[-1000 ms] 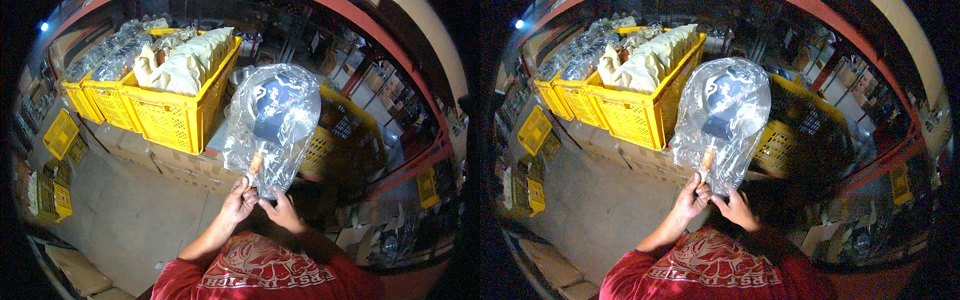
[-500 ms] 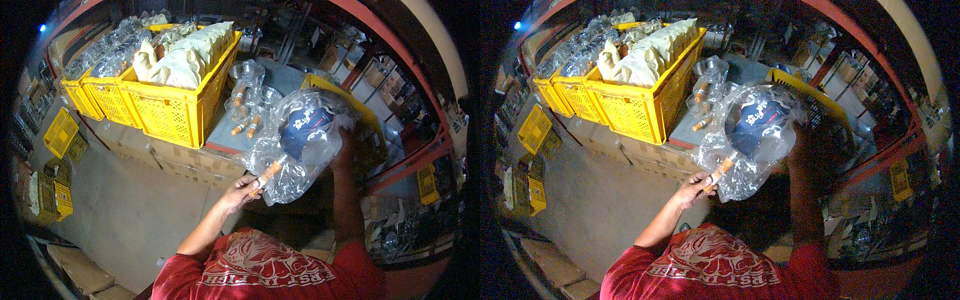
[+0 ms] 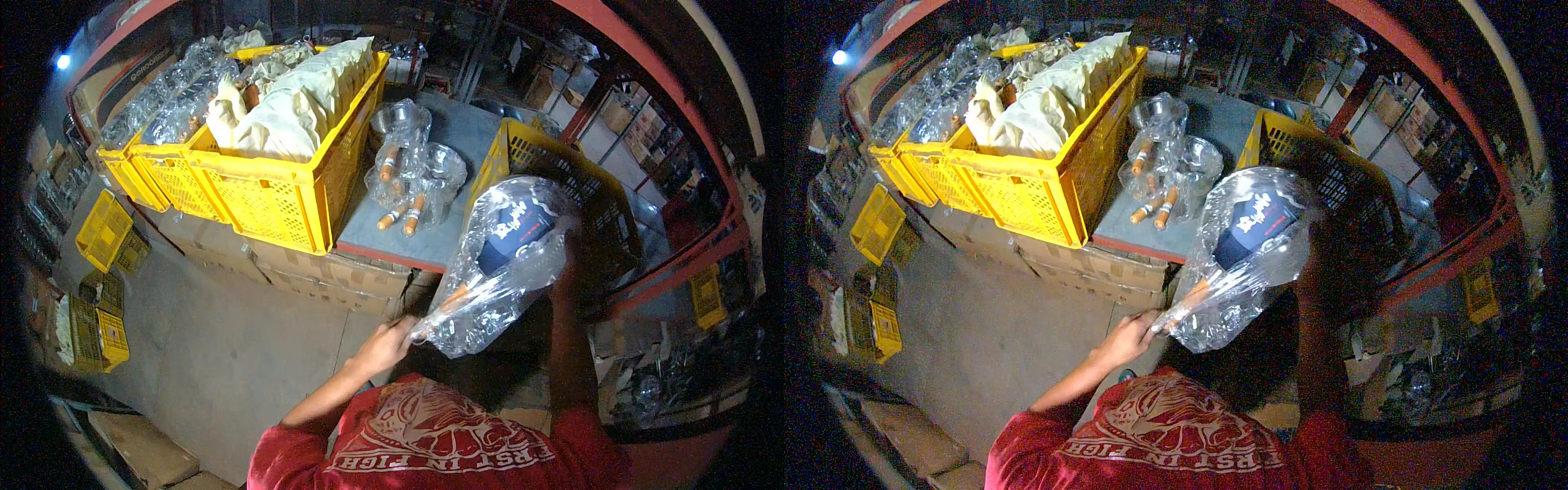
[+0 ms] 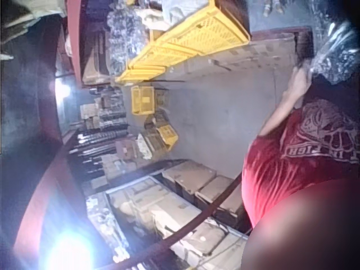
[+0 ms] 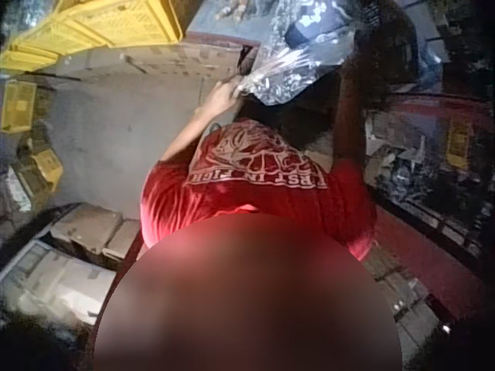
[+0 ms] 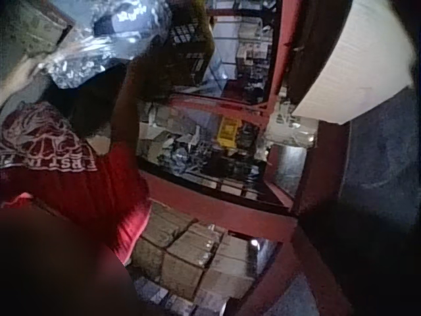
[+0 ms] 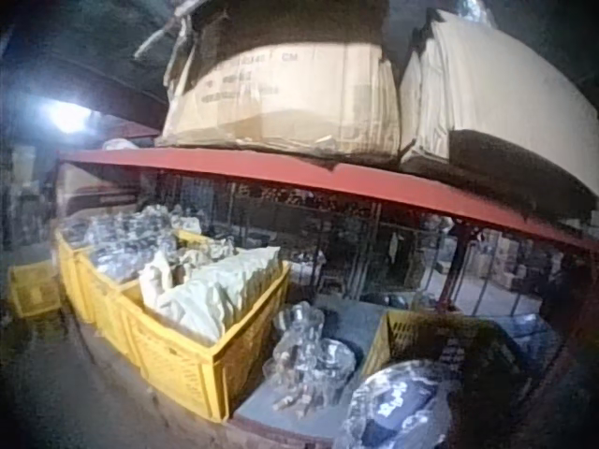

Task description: The person unpacks plastic-wrapped kitchenware from yellow crates in a warehouse. They remove ladles and other items from plastic bags, place them on a table, and then move to another crate to continue unpacking.

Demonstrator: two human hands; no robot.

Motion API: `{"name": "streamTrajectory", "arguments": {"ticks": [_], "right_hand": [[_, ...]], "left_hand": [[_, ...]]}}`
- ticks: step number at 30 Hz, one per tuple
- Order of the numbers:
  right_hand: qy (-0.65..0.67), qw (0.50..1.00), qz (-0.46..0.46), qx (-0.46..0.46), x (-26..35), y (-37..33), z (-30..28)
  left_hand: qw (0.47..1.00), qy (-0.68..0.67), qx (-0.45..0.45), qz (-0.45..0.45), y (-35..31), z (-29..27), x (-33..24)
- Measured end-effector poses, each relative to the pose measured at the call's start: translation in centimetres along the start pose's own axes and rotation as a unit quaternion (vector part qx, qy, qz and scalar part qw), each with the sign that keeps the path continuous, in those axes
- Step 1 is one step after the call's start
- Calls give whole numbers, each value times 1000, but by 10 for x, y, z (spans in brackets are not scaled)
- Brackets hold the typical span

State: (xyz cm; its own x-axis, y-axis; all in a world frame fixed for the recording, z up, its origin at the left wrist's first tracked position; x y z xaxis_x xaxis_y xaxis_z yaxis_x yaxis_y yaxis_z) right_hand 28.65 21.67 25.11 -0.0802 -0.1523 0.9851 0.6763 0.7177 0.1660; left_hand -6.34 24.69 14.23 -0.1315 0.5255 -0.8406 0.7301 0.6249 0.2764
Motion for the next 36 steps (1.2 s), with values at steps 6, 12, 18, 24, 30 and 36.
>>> {"name": "streamTrajectory", "arguments": {"ticks": [6, 12, 18, 24, 30, 36], "right_hand": [[119, 992, 24, 35, 5, 8, 36], [-15, 987, -18, 160, 43, 42, 114], [-48, 987, -19, 151, 43, 42, 61], [-48, 962, 148, 223, -41, -33, 2], [-235, 948, 158, 143, -106, -107, -66], [-236, 967, 73, 69, -39, -64, -112]], "left_hand": [[975, 101, -185, 71, 20, -30, -15], [987, 69, -99, -108, 92, -24, -21], [974, 193, -107, -51, 187, -71, 55], [954, 296, 41, 6, 293, -79, 137], [888, 350, 224, -198, 333, -90, 198], [940, 299, 107, -127, 295, -105, 140]]}}
Point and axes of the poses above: each hand's wrist, its own y-axis towards the middle knuckle, its own z-axis out of the palm, x = y × z, the point moved 2 cm from there along y, towards the middle knuckle, and after that the axes turned 7 degrees about z, right-handed, at the moved point
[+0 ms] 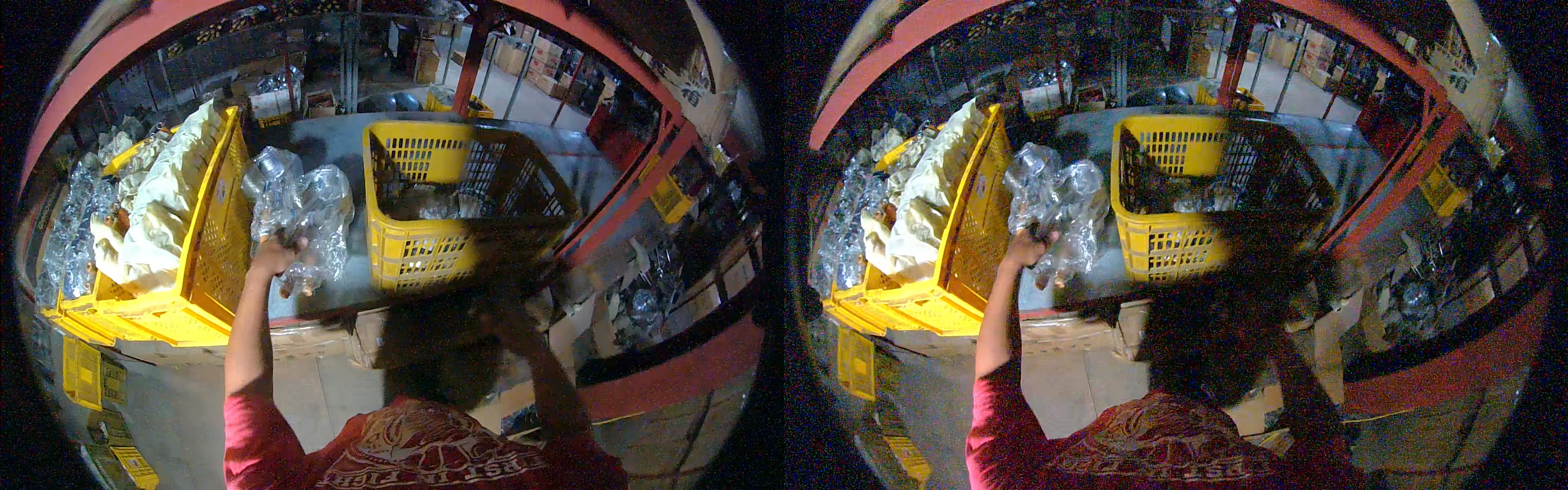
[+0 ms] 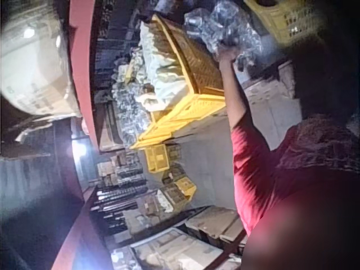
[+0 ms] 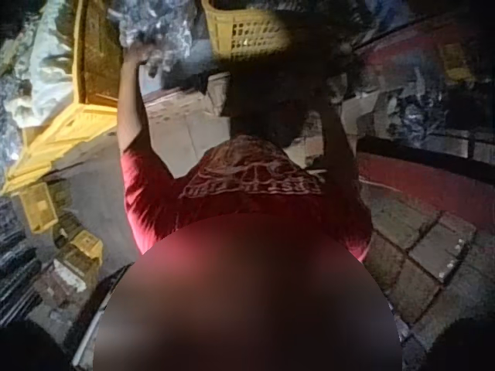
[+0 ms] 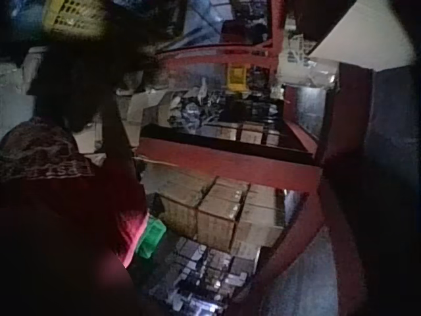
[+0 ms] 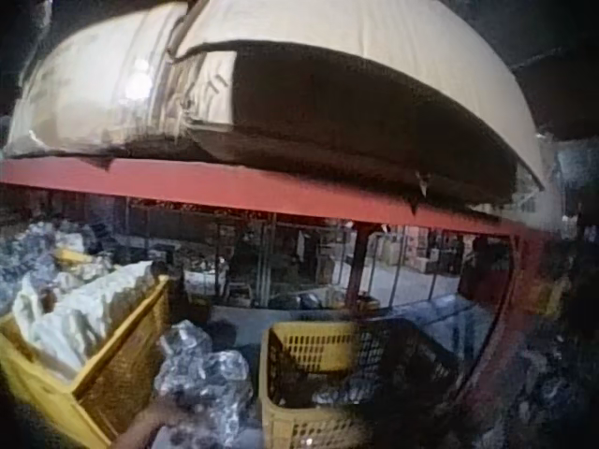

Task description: The person unpacks plastic-wrapped kitchenware from yellow crates in a warehouse. They remove ladles and other items from plastic bags, place them on a table, and then move to another crate to continue unpacking.

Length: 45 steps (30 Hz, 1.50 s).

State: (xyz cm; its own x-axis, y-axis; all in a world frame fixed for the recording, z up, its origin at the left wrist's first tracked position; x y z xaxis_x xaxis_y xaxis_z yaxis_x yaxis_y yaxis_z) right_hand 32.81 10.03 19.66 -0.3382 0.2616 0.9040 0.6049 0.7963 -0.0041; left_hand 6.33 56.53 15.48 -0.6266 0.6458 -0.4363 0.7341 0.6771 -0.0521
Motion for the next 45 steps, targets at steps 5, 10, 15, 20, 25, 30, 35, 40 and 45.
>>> {"name": "streamTrajectory", "arguments": {"ticks": [5, 10, 15, 20, 25, 30, 35, 40, 45], "right_hand": [[-111, 982, -155, -20, 80, 138, -78], [-366, 873, -266, 179, 72, 310, -40], [-631, 654, -204, 363, 18, 394, 25], [-646, 542, -258, 470, -13, 394, 132], [-669, 466, -348, 464, -46, 370, 174], [-671, 431, -408, 444, -52, 375, 183], [-673, 413, -441, 427, -34, 394, 187], [-681, 409, -464, 391, -19, 410, 176], [-695, 452, -431, 356, -29, 425, 161]], "left_hand": [[924, -145, -353, 15, -122, -2, -40], [872, -327, -326, -164, -229, 101, -42], [863, -180, -205, -425, -359, 276, -43], [780, -300, -133, -533, -458, 449, -100], [437, -596, -187, -647, -476, 535, -183], [400, -605, -244, -644, -462, 545, -201], [425, -574, -284, -639, -461, 530, -190], [431, -574, -314, -621, -464, 506, -178], [437, -551, -263, -660, -465, 498, -183]]}}
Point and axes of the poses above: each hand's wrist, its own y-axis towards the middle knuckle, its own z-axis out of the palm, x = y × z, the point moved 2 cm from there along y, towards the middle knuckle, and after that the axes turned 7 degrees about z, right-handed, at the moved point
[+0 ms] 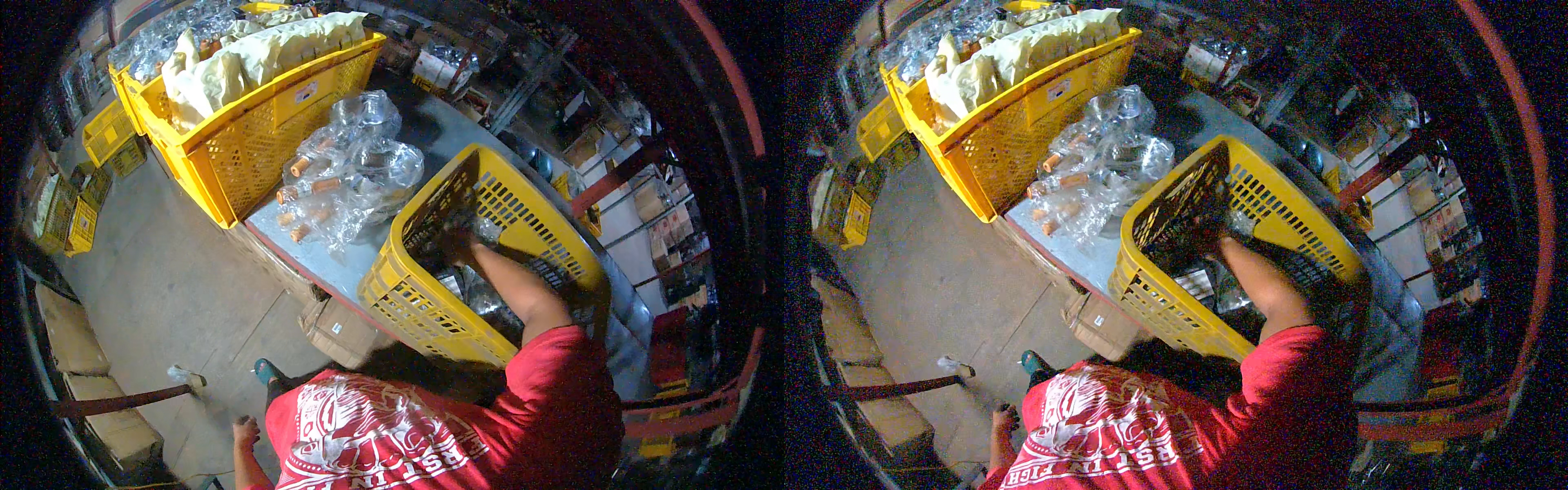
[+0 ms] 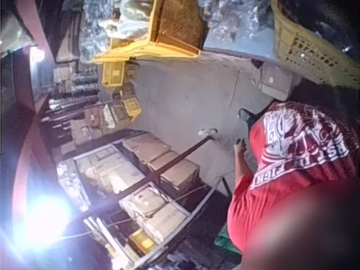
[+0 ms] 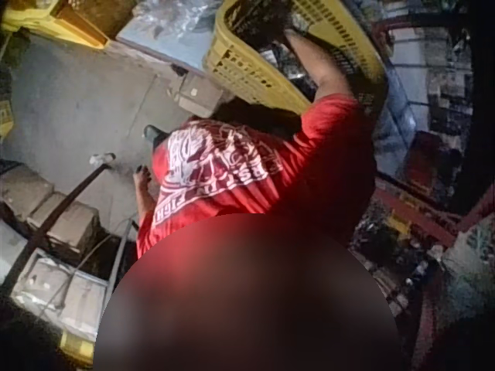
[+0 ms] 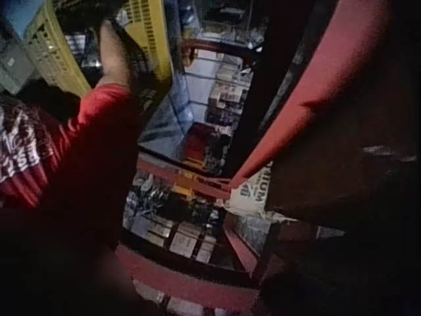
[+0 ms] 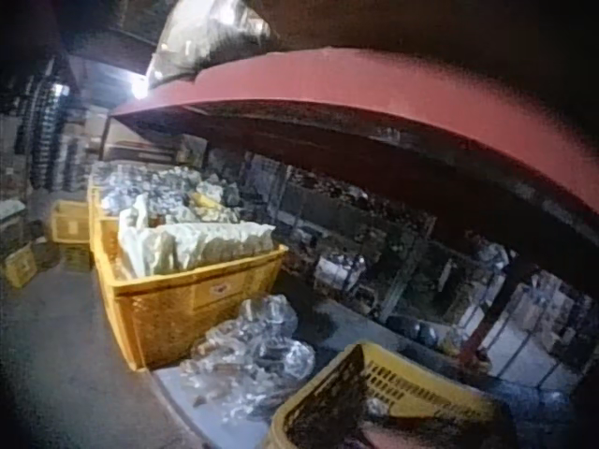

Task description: The person unpacks plastic-wrapped kitchenware from yellow crates in a warehouse. They remove ladles and other items from plastic bags, place them on a table, and then move to another crate to continue unpacking.

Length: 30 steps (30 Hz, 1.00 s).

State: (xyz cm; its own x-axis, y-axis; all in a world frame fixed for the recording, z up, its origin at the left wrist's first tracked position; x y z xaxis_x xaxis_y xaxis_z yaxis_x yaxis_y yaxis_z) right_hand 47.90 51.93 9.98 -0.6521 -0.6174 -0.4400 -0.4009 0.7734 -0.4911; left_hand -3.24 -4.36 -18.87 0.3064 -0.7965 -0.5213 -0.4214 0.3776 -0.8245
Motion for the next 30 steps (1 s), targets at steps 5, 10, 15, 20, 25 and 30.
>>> {"name": "streamTrajectory", "arguments": {"ticks": [5, 10, 15, 20, 25, 30], "right_hand": [[92, 991, 95, 30, -15, -1, 24], [248, 959, 121, 69, -30, -4, 30], [329, 933, 140, 37, -38, -47, 7], [370, 921, 114, -46, -62, -128, -87], [304, 841, 139, -426, -27, -245, -201], [184, 792, -53, -580, 96, -300, -267]], "left_hand": [[1000, -26, 11, 8, 0, -3, 5], [998, -57, 15, 25, 9, -3, 7], [999, -28, 37, 10, 21, -10, -10], [976, 93, 15, 195, 22, -1, -123], [914, -28, 207, 348, -50, 60, -310], [717, -100, 630, 282, -180, 145, -421]]}}
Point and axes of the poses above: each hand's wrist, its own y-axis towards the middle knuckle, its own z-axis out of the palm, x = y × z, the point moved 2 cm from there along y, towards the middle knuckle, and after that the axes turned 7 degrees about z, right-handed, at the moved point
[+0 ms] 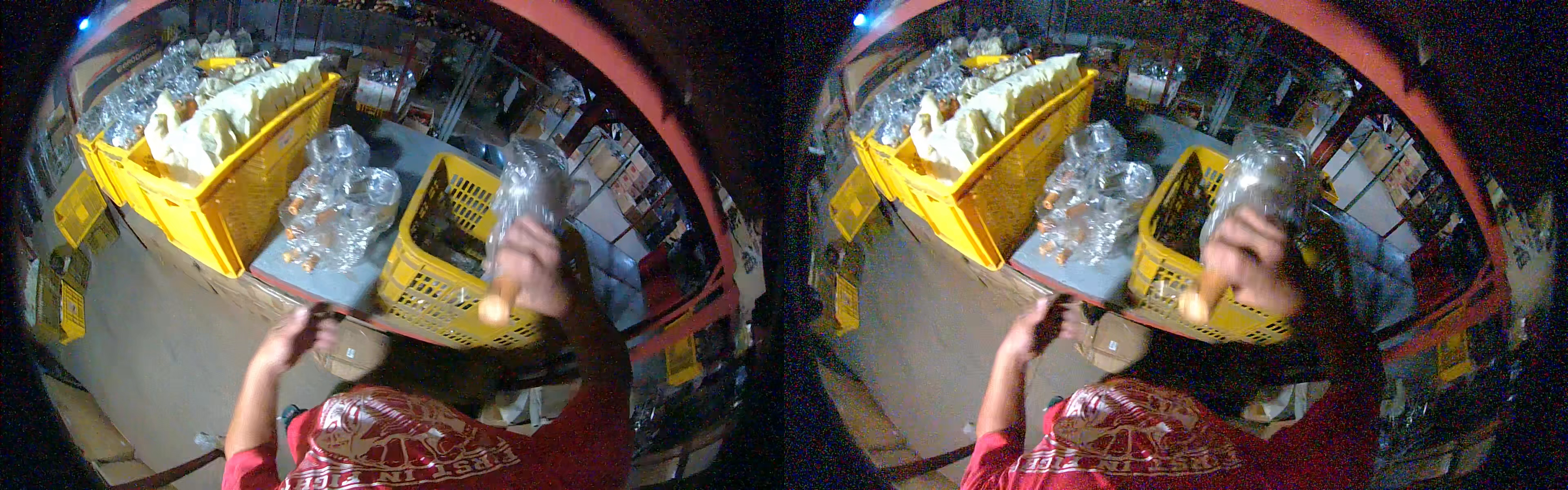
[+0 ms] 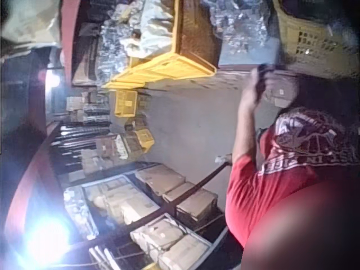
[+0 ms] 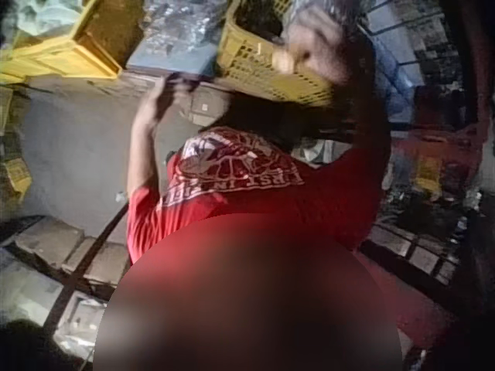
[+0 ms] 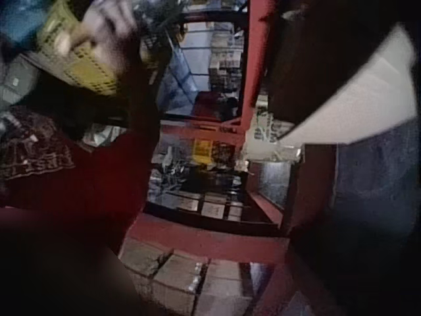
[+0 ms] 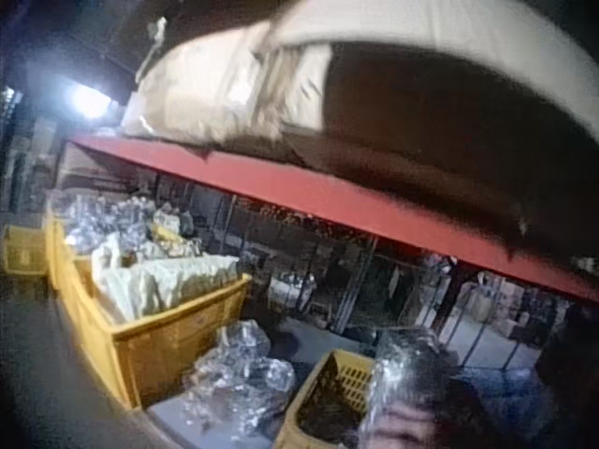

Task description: The person unpacks plastic-wrapped kitchenware from yellow crates in a warehouse. They remove ladles and other items from plastic bags, place them on a table, and then move to another crate to continue unpacking.

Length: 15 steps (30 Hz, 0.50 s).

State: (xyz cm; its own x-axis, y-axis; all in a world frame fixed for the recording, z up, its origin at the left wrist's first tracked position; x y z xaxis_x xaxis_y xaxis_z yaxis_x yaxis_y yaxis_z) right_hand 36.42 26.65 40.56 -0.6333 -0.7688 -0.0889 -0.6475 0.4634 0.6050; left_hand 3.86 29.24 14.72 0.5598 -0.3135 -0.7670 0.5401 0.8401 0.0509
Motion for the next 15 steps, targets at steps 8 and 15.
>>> {"name": "streamTrajectory", "arguments": {"ticks": [8, 15], "right_hand": [[38, 960, -247, 122, 145, 53, 77], [-74, 986, -132, -74, 192, 37, 138]], "left_hand": [[929, -267, 241, -88, 26, 106, -58], [898, -425, 76, -83, -6, 62, -56]]}}
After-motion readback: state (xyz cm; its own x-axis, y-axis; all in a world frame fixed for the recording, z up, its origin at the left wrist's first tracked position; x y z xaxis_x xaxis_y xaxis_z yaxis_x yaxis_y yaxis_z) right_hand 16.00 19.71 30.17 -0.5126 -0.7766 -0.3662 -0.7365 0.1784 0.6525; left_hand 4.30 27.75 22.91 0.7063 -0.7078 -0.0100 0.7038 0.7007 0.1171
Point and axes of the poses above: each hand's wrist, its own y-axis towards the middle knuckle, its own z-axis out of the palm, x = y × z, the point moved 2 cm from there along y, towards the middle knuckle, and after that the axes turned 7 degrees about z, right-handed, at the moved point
